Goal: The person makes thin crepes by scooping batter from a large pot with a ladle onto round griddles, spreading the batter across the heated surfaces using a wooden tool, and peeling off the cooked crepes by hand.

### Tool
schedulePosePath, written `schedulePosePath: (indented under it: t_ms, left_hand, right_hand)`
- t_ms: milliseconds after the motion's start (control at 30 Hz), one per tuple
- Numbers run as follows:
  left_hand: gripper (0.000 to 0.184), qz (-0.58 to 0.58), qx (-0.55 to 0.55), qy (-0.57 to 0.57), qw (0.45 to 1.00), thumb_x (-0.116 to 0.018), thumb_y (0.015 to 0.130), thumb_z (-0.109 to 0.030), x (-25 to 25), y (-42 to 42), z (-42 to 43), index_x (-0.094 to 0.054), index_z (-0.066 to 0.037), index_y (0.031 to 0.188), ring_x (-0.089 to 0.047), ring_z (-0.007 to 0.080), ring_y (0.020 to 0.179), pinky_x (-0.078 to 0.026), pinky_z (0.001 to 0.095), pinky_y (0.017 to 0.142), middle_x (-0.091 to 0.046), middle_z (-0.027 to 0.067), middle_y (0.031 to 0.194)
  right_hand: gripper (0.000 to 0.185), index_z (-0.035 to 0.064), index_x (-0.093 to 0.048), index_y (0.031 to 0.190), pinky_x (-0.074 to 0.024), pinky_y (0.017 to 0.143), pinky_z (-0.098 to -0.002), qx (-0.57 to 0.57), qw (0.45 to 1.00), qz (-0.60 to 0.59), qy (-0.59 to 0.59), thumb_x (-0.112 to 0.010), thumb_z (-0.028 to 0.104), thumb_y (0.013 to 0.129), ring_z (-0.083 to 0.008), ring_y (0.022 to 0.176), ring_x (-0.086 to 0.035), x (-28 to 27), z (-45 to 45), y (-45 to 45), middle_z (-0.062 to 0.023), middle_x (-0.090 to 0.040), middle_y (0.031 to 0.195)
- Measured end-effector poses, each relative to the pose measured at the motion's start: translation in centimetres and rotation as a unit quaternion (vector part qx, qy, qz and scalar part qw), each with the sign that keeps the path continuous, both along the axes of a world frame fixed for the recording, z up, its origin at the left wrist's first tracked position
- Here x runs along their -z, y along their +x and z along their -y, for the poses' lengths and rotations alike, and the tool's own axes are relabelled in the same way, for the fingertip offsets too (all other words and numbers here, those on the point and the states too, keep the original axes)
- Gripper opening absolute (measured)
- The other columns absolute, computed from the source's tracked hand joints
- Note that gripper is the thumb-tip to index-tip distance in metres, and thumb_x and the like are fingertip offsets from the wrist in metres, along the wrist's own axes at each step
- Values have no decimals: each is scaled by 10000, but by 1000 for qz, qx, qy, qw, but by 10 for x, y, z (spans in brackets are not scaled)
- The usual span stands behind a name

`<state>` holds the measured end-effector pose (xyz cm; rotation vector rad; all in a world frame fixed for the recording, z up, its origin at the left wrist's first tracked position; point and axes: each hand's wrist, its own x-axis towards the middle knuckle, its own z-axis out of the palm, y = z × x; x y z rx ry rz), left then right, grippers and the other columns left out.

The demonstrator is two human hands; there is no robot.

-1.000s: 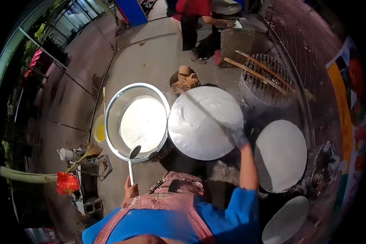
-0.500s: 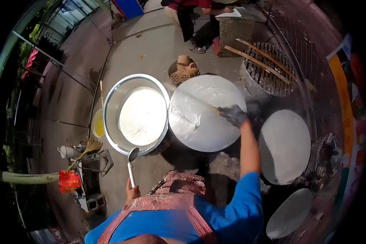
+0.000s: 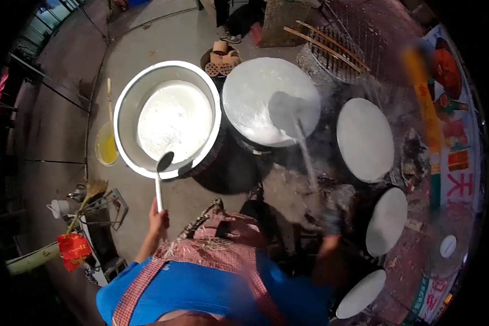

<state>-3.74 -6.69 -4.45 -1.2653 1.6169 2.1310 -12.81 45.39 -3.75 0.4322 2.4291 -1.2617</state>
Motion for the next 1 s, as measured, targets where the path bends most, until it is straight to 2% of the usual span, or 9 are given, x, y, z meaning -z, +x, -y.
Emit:
schedulePosePath:
  t_ms: [200, 300, 433, 500, 533, 600, 767, 933, 1000]
  left_hand:
    - [601, -35, 50, 49, 997, -432, 795, -33, -50, 11, 17, -181, -230, 1305, -308, 90, 320, -251, 224, 269, -310, -15, 457]
    - [612, -49, 84, 84, 992, -454, 798, -46, -61, 13, 23, -160, -238, 1299, -327, 102, 329, -255, 227, 269, -304, -8, 463]
    - [552, -53, 67, 201, 976, -425, 809, -54, -65, 28, 27, -210, -273, 1268, -270, 67, 340, -220, 192, 269, -276, -16, 502]
    - [514, -45, 36, 250, 966, -412, 822, -63, -71, 33, 19, -243, -300, 1245, -256, 50, 347, -201, 165, 264, -290, -20, 527]
    - [517, -62, 15, 282, 957, -403, 808, -59, -66, 35, 17, -227, -273, 1244, -280, 44, 360, -222, 155, 284, -299, -26, 519]
    - [491, -101, 30, 316, 943, -399, 816, -69, -70, 38, 11, -237, -273, 1232, -282, 52, 362, -231, 161, 292, -295, -28, 516]
    - [439, -143, 55, 372, 915, -415, 825, -91, -82, 42, 3, -304, -293, 1198, -276, 59, 366, -223, 170, 294, -284, -29, 522]
    - [441, -82, 7, 440, 894, -419, 828, -108, -68, 24, -16, -308, -323, 1197, -261, 59, 360, -210, 160, 279, -279, -31, 530]
    - [447, -53, 6, 433, 900, -412, 828, -106, -73, 23, -22, -311, -331, 1201, -259, 60, 358, -209, 159, 277, -273, -31, 526]
  right_hand:
    - [361, 114, -629, 888, -435, 737, -374, 86, 951, -217, 204, -520, 428, 747, -327, 827, -555, 61, 203, -9, -161, -595, 884]
    - [340, 50, -584, 991, -418, 755, -340, 55, 973, -43, 220, -532, 311, 779, -281, 825, -558, 36, 166, 3, -155, -598, 900]
    - [310, 110, -615, 901, -431, 640, -390, 186, 964, -177, 75, -491, 369, 784, -297, 739, -567, 111, 111, 15, -151, -603, 803]
    - [308, 92, -624, 880, -424, 625, -369, 192, 951, -106, 218, -518, 362, 778, -305, 721, -563, 67, 167, -17, -154, -605, 762]
    - [388, 104, -630, 890, -428, 654, -379, 143, 946, -208, 202, -524, 444, 736, -330, 765, -554, 140, 174, -41, -162, -602, 789]
    - [413, 128, -631, 925, -433, 701, -376, 93, 972, -128, 172, -550, 463, 698, -322, 816, -555, 46, 195, -26, -158, -601, 860]
    - [325, 60, -574, 1013, -432, 709, -371, 149, 974, -168, -19, -499, 294, 801, -317, 820, -563, 21, 99, -15, -189, -592, 881]
    - [431, 118, -602, 975, -429, 699, -419, 26, 941, -118, 315, -516, 464, 734, -354, 830, -547, 41, 155, -56, -193, -581, 872]
    - [395, 203, -603, 993, -426, 712, -421, 26, 937, -242, 250, -511, 486, 733, -326, 820, -554, 95, 132, -36, -156, -589, 898]
